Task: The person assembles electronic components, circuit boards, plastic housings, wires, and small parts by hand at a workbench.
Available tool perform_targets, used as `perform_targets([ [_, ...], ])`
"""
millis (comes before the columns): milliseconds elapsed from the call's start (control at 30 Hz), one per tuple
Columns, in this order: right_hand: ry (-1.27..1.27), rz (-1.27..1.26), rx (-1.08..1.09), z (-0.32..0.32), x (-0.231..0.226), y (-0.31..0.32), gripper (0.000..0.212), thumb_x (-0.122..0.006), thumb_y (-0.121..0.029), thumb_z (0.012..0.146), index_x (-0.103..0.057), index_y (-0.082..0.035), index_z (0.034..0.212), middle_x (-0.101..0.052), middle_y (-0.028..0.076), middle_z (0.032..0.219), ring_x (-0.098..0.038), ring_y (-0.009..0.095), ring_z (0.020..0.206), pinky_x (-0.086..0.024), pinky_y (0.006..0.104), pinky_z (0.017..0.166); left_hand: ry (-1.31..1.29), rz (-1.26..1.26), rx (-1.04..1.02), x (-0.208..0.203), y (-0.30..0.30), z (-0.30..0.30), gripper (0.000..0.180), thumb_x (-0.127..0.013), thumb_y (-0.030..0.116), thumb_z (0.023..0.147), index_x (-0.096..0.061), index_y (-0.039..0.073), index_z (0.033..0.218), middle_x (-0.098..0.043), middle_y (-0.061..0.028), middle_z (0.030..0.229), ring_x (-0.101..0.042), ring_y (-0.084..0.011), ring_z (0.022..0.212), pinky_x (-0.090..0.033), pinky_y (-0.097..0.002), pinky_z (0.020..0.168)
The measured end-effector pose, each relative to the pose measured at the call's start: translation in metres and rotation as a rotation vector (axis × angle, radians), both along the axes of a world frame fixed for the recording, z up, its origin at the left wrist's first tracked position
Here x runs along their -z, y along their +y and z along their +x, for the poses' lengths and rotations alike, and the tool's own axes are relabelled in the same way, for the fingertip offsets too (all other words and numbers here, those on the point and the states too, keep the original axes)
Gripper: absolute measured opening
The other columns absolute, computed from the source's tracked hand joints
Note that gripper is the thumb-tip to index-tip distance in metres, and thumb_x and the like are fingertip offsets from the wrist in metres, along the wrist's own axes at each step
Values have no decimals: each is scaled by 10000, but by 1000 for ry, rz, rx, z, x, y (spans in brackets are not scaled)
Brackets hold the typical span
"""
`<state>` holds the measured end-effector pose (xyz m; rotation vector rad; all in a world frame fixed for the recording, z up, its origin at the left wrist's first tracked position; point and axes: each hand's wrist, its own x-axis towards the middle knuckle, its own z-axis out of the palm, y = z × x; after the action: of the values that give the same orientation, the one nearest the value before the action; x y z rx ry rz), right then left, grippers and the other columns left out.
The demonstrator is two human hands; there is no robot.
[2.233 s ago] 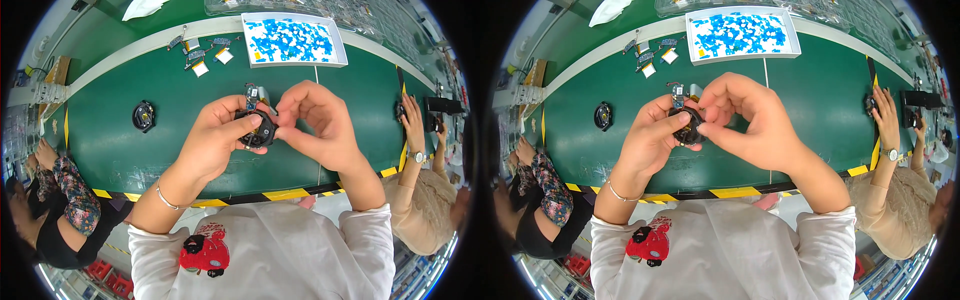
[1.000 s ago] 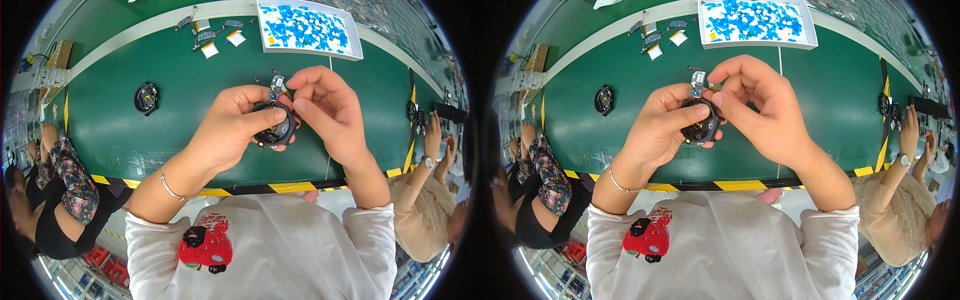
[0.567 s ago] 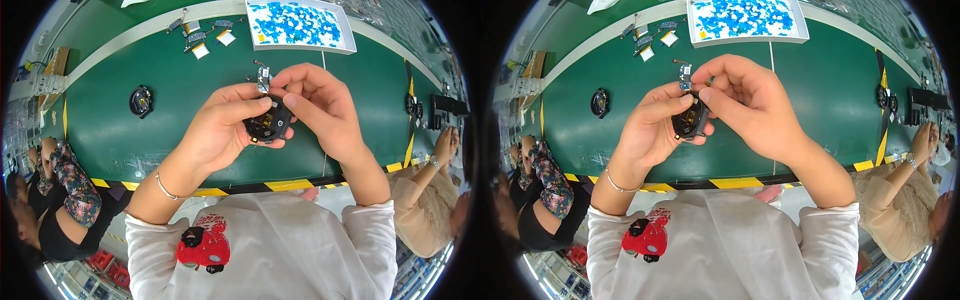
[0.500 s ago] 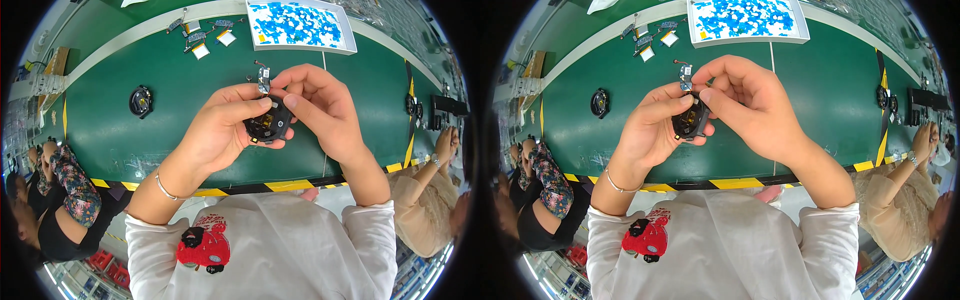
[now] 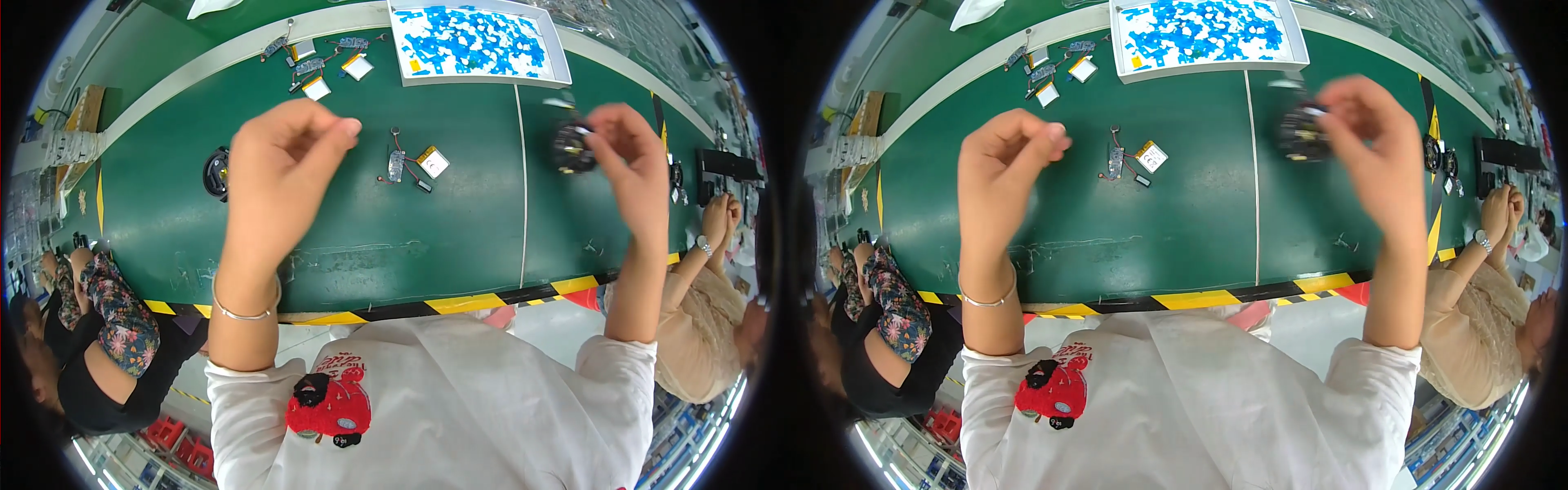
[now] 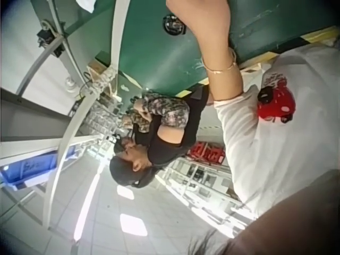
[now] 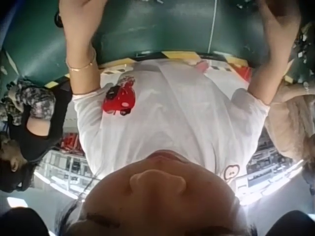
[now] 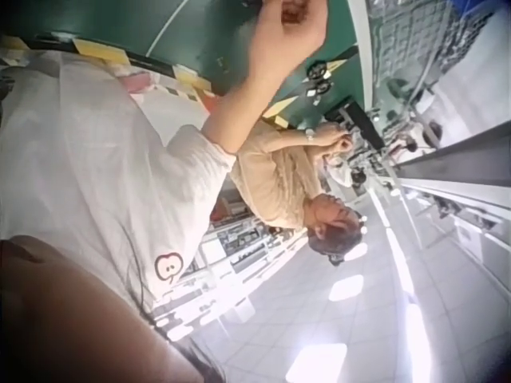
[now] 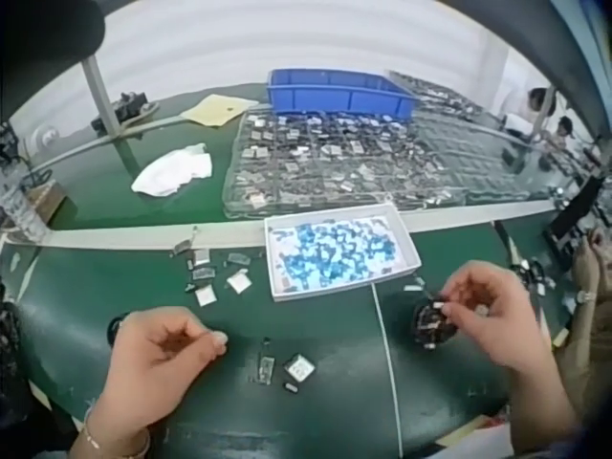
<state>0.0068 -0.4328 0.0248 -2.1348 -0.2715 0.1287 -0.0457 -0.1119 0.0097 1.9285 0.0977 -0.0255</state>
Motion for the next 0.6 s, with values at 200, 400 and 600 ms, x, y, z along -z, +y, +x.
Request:
perform_targets([
  [200, -433, -845, 363, -6, 25, -94, 132, -607, -52, 809, -596, -17, 936, -604, 48, 829, -552, 138, 709, -440, 247, 672, -78, 292, -16, -4, 14, 12, 153, -675, 120, 782, -638, -12, 849, -621, -60, 693, -545, -78, 621, -432, -206, 543],
  [400, -632, -422, -200, -19, 10, 45, 244, -712, -148, 710, -629, -37, 911, -624, 108, 871, -590, 278, 805, -467, 348, 708, -141, 475, -250, -21, 116, 4, 242, -704, 143, 742, -643, 13, 937, -613, -45, 725, -534, -73, 614, -422, -210, 548],
  [600, -541, -479, -595, -33, 24, 129, 387, -727, -244, 657, -571, -28, 938, -560, 97, 886, -536, 274, 790, -449, 375, 714, 229, 629, -106, -16, 122, 0, 356, -768, 191, 641, -593, 10, 892, -556, -31, 701, -508, -125, 654, -404, -269, 588],
])
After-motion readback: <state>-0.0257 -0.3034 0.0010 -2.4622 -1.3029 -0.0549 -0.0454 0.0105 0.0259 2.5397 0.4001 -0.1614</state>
